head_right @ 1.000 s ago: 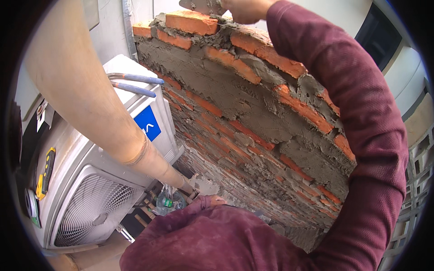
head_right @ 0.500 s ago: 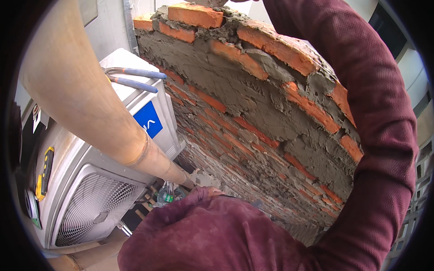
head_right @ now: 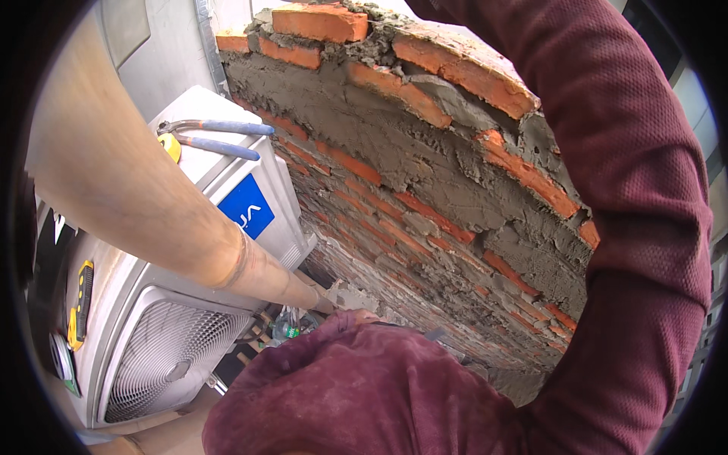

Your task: The person scoops mortar from a basin with a trowel and applies it to the top of a brick wall. They smooth the mortar, add water from a plastic bottle to adjust consistency, and place a brick onto the mortar bed, tapping it into position.

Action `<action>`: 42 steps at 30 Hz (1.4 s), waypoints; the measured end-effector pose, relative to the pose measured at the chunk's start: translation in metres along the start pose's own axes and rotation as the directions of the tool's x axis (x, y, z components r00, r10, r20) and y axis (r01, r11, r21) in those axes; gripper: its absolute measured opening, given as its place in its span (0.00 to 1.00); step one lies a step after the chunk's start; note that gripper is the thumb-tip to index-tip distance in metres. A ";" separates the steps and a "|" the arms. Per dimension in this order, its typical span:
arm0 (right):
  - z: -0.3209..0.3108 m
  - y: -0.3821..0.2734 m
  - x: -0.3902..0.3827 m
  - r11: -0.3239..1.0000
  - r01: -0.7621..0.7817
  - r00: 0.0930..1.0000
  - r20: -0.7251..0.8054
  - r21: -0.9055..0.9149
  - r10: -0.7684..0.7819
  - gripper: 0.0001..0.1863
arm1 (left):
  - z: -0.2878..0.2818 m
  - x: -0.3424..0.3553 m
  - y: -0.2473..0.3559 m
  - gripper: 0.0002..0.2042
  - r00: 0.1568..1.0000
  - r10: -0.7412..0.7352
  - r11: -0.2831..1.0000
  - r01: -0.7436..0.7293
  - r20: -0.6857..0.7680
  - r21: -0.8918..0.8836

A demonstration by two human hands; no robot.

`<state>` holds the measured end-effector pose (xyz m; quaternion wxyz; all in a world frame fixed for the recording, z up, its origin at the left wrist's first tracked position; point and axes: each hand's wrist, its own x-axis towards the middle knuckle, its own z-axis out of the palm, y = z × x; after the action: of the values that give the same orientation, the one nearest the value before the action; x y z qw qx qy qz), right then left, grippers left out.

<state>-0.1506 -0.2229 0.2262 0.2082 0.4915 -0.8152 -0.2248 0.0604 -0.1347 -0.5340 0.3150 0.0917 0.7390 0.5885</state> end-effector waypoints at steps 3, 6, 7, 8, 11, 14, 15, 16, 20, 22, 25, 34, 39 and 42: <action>0.004 0.017 0.014 0.994 -0.015 0.985 -0.171 -0.110 -0.004 0.13 | -0.001 -0.006 0.012 0.30 1.000 0.001 1.000 -0.001 -0.017 -0.019; 0.016 -0.003 0.022 0.997 -0.009 0.945 -0.327 -0.082 -0.018 0.10 | 0.000 -0.012 -0.009 0.29 0.999 -0.019 1.000 0.019 -0.031 -0.010; 0.019 -0.010 0.019 0.993 0.036 0.977 -0.206 -0.114 -0.059 0.10 | 0.001 -0.012 -0.013 0.29 1.000 -0.017 1.000 0.016 -0.022 -0.025; 0.018 -0.017 0.020 0.987 0.084 0.992 -0.083 -0.140 -0.097 0.11 | 0.003 -0.012 -0.017 0.29 1.000 -0.014 0.999 0.014 -0.014 -0.039; 0.011 0.001 0.040 1.000 0.014 0.996 -0.084 0.006 -0.014 0.15 | 0.002 -0.013 -0.019 0.29 1.000 0.025 0.996 -0.026 -0.013 -0.082; 0.006 0.022 0.045 0.979 0.068 0.994 -0.071 -0.191 -0.083 0.14 | -0.006 -0.011 -0.001 0.27 0.999 -0.046 0.998 0.047 0.018 -0.047; 0.013 0.024 0.049 0.905 0.126 0.987 -0.036 -0.406 -0.154 0.14 | -0.002 -0.013 0.009 0.27 0.994 -0.096 0.995 0.098 0.043 -0.034; 0.015 0.013 0.049 0.975 0.011 0.948 -0.309 -0.223 -0.081 0.12 | -0.006 -0.028 0.010 0.29 0.990 -0.137 0.987 0.140 0.035 -0.080; 0.038 -0.007 0.038 0.984 0.108 0.988 -0.094 -0.140 -0.122 0.10 | -0.003 -0.025 0.004 0.30 0.992 -0.110 0.992 0.113 0.055 -0.052; 0.024 -0.002 0.050 0.982 0.156 0.978 -0.120 -0.106 -0.169 0.11 | -0.006 -0.024 -0.008 0.31 0.995 -0.093 0.995 0.094 0.033 -0.033; 0.027 0.005 0.057 0.978 0.104 0.958 -0.246 -0.182 -0.148 0.10 | -0.007 -0.023 -0.009 0.32 0.996 -0.086 0.996 0.087 0.029 -0.017; 0.017 0.038 0.018 0.968 -0.064 0.997 -0.034 0.241 0.074 0.10 | -0.007 -0.020 -0.020 0.34 0.993 -0.113 0.993 0.112 0.030 0.028; -0.045 0.050 -0.084 0.795 -0.377 0.865 0.487 0.475 0.120 0.20 | 0.003 -0.014 -0.027 0.36 0.990 -0.125 0.991 0.122 0.067 0.052; -0.022 0.042 -0.096 0.783 -0.445 0.776 0.624 0.435 0.095 0.19 | -0.006 -0.047 -0.049 0.37 0.981 -0.196 0.980 0.196 0.004 0.044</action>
<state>-0.1272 -0.1232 0.2570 -0.1672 0.3111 -0.9323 -0.0780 0.1056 -0.1780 -0.5617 0.3725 0.0278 0.7557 0.5379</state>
